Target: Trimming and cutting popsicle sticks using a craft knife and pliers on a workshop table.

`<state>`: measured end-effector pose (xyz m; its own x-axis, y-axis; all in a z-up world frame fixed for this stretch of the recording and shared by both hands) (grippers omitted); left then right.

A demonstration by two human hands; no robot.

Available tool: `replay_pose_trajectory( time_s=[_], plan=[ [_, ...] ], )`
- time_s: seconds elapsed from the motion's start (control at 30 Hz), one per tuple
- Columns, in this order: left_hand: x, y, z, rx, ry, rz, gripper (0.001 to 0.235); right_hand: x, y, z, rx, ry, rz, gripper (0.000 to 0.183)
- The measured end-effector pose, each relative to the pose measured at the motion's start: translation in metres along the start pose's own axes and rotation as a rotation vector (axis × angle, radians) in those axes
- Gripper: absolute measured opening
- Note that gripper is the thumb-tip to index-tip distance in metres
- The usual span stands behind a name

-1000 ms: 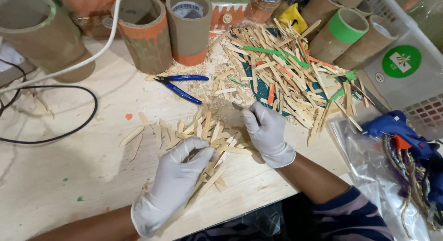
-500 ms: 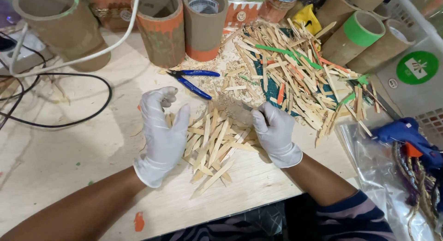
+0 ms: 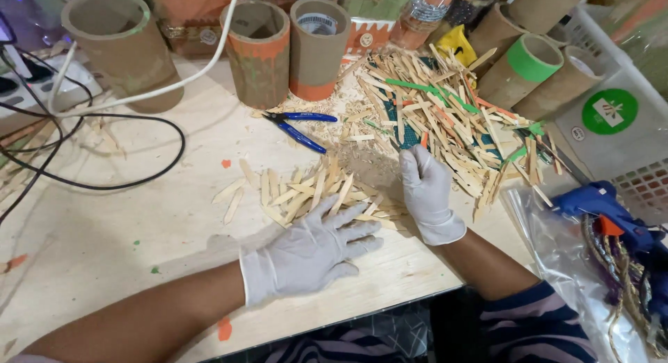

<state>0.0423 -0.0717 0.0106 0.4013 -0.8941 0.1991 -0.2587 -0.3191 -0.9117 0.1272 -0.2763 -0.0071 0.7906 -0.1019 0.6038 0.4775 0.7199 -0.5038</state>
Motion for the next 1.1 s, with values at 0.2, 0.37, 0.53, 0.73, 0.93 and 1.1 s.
replay_pose_trajectory(
  time_s=[0.2, 0.37, 0.53, 0.73, 0.93, 1.1],
  plan=[
    [0.001, -0.002, 0.02, 0.109, -0.08, 0.145, 0.054, 0.029, -0.014, 0.013, -0.045, 0.308, 0.505, 0.019],
    [-0.008, -0.031, 0.007, 0.046, -0.061, -0.166, 0.058, 0.018, -0.019, 0.049, -0.497, 0.196, 0.961, 0.063],
    [-0.016, -0.073, 0.057, -0.001, -0.308, -0.283, 0.057, -0.008, -0.016, 0.029, -0.657, 0.224, 1.143, 0.056],
    [-0.084, -0.074, 0.173, 0.351, -0.842, -0.342, 0.042, -0.004, 0.001, 0.032, -0.469, 0.254, 0.853, 0.042],
    [-0.07, -0.048, 0.136, 0.382, -0.887, -0.071, 0.064, -0.022, -0.001, -0.02, -0.432, 0.186, 0.525, 0.037],
    [-0.057, -0.065, 0.143, 0.384, -0.916, -0.35, 0.05, -0.018, -0.025, -0.034, -0.33, -0.066, 0.109, 0.023]
  ],
)
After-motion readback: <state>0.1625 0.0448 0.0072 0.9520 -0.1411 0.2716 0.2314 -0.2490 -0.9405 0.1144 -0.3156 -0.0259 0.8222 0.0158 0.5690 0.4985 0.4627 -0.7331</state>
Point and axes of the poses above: each hand's wrist, its own x-axis towards the middle knuckle, its own y-axis out of the palm, z = x × y, the point moved 9 cm from there along x, towards the middle knuckle, and after that the axes turned 8 degrees about -y, right-handed, at the moved point
